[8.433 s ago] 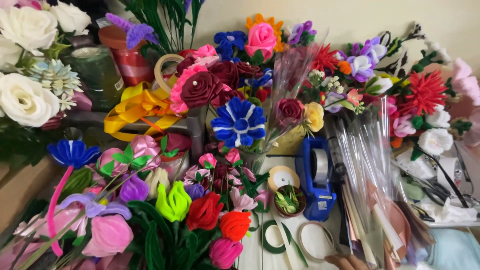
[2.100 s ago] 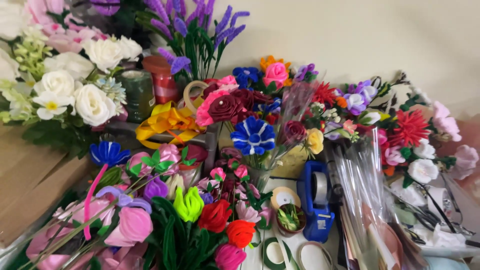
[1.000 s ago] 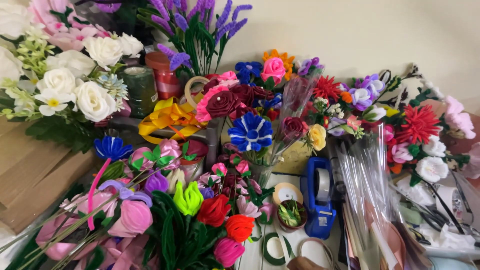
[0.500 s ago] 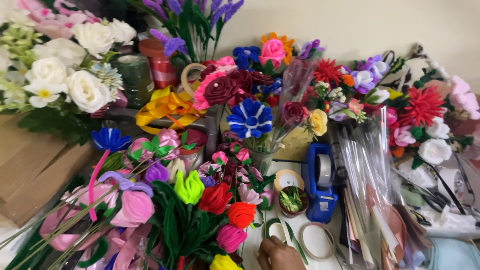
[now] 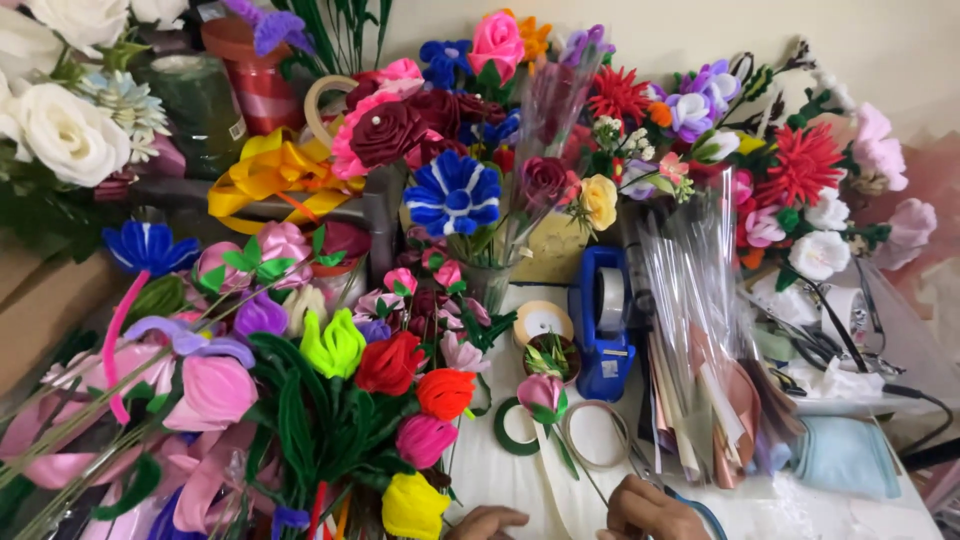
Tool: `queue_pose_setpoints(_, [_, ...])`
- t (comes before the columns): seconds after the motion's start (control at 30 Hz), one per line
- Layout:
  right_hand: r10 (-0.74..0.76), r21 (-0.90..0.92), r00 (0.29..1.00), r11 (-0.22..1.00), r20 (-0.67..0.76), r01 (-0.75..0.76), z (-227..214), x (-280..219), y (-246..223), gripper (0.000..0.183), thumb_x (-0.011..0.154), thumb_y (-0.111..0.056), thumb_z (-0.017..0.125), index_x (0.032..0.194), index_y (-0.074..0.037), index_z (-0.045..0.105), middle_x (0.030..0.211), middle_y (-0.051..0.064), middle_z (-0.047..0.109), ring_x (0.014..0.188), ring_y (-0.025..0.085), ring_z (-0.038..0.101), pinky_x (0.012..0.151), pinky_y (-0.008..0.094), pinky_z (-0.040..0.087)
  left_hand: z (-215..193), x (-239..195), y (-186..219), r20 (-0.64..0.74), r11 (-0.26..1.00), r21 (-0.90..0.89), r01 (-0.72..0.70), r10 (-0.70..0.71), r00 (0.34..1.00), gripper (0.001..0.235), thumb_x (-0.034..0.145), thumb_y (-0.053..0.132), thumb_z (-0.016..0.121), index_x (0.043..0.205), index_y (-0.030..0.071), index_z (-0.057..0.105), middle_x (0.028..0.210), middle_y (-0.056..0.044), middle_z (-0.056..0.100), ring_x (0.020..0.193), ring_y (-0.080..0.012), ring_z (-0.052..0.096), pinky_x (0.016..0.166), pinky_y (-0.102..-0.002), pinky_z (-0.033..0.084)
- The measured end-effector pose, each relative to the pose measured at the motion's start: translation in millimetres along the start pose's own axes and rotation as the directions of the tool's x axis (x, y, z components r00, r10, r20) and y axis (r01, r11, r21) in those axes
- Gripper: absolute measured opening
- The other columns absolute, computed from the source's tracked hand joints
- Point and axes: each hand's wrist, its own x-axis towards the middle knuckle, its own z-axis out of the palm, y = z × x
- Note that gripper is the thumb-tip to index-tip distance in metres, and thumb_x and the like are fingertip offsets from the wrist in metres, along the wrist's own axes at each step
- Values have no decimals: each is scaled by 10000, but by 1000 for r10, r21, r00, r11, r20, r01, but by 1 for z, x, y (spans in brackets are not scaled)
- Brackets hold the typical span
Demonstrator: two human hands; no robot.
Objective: The person arranges artificial flowers into bouquets. They select various colorful flowers, wrap stems with green tape, and place them into clear plastic sleeves. The person also uses scissors to trim stems and tape to secure the arrangements.
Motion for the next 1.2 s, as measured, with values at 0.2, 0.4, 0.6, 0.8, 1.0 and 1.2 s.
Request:
queue_pose_setpoints(0.2, [-330, 29, 944, 943, -9, 330, 20, 5, -6, 294, 1013, -165, 606, 721, -161, 571, 784, -22, 544, 594, 101, 585, 580, 202, 418, 11, -38, 86, -279, 853, -455, -254, 134, 951, 546, 934, 468, 550, 1396, 208, 680, 1275, 80, 779, 865, -78, 800, 656, -205, 592])
queue_pose_setpoints(0.4, [-289, -23, 947, 955, 143, 295, 60, 15, -9, 286, 1086, -175, 504, 801, -168, 519, 831, -39, 477, 661, 65, 583, 587, 224, 472, -2, -33, 105, -407, 725, -622, -295, 22, 913, 254, 1004, 270, 568, 936, 87, 730, 911, -19, 798, 692, -137, 748, 606, -249, 480])
queue_pose_setpoints(0.6, [-283, 70, 959, 957, 26, 280, 79, 29, 0, 149, 875, -142, 735, 807, -162, 604, 851, -1, 598, 663, 151, 641, 638, 262, 516, 3, 5, 61, -522, 633, -585, -507, 184, 833, 174, 988, 208, 601, 958, 66, 697, 838, -67, 782, 607, -161, 713, 553, -242, 461])
queue_pose_setpoints(0.8, [-253, 62, 965, 967, 68, 249, 86, 25, 1, 177, 896, -189, 751, 812, -150, 600, 839, -6, 599, 690, 161, 639, 669, 272, 512, 3, -12, 69, -504, 679, -558, -477, 179, 845, 148, 980, 199, 638, 928, 67, 681, 837, -69, 785, 625, -151, 714, 612, -247, 525])
queue_pose_setpoints(1.0, [-235, 46, 971, 972, 53, 232, 83, 26, 11, 186, 914, -194, 740, 822, -148, 586, 833, -5, 614, 671, 161, 637, 656, 292, 504, 4, -9, 67, -514, 684, -540, -490, 193, 836, 140, 969, 190, 650, 926, 67, 703, 826, -65, 795, 635, -147, 723, 611, -248, 545])
queue_pose_setpoints(1.2, [-220, 76, 974, 974, 55, 216, 84, 28, 20, 143, 905, -216, 757, 851, -157, 639, 843, -8, 631, 676, 158, 643, 659, 292, 505, 3, -2, 65, -520, 719, -506, -477, 187, 834, 162, 970, 191, 653, 902, 59, 717, 808, -61, 796, 629, -150, 743, 606, -242, 549])
